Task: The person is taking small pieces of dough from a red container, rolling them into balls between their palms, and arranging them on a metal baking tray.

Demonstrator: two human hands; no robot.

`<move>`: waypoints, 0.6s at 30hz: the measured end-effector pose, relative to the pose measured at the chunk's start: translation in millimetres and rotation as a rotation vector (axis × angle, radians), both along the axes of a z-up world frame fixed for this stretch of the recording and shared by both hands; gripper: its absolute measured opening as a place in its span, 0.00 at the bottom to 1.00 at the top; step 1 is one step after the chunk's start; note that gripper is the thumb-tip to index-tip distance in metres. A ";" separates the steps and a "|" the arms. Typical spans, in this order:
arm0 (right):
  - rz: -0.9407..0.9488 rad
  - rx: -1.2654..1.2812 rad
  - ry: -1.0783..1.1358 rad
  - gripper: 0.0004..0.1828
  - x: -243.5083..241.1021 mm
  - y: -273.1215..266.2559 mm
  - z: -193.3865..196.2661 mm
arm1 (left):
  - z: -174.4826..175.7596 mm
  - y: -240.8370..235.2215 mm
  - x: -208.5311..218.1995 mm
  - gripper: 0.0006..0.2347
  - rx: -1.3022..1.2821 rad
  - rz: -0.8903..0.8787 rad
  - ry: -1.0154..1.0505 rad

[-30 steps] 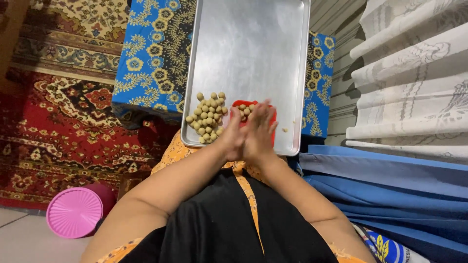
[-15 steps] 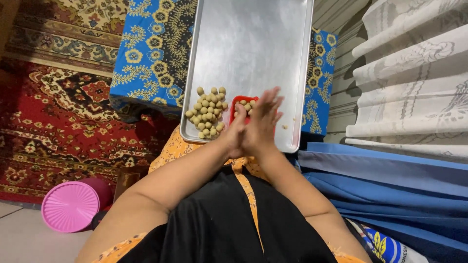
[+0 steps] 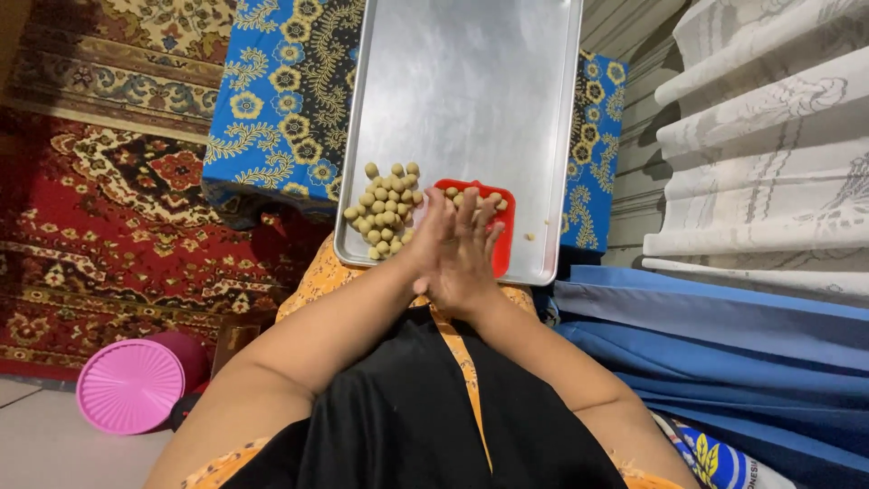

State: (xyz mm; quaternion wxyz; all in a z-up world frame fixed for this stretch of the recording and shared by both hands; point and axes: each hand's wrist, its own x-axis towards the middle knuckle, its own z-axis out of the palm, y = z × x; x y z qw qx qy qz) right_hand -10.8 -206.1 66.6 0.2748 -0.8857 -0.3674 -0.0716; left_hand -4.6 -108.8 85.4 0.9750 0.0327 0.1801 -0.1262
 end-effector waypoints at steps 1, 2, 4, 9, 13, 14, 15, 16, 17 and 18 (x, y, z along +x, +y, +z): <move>-0.090 -0.073 0.108 0.69 7.6 -5.8 -7.5 | 37.8 10.2 -1.7 0.36 0.050 -0.151 0.043; -0.178 -0.146 0.220 0.72 13.8 -11.1 -15.4 | 75.3 20.6 -4.8 0.44 0.100 -0.300 0.090; -0.275 -0.097 0.288 0.70 26.2 -3.7 2.2 | 48.9 17.0 -6.0 0.47 0.200 -0.410 0.062; -0.243 -0.225 0.047 0.56 -12.4 3.9 2.5 | 90.7 22.0 -8.0 0.49 0.361 -0.476 0.075; -0.240 -0.171 0.340 0.62 12.6 -15.0 -17.3 | 92.9 23.2 -5.7 0.52 0.358 -0.406 0.149; -0.416 -0.169 0.432 0.57 23.9 -18.0 -22.9 | 80.2 20.5 -6.6 0.55 0.276 -0.426 0.157; -0.419 -0.173 0.437 0.57 23.1 -13.8 -19.2 | 61.9 15.7 -8.4 0.55 0.272 -0.430 0.161; -0.415 -0.158 0.318 0.56 24.9 -8.3 -15.2 | 44.1 11.7 -8.2 0.56 0.259 -0.434 0.127; -0.410 -0.143 0.199 0.56 26.8 -2.9 -10.6 | 27.0 7.6 -8.0 0.56 0.247 -0.439 0.093; -0.412 -0.141 0.197 0.56 23.1 -5.1 -10.9 | -7.1 -8.2 -3.0 0.56 0.249 -0.441 0.091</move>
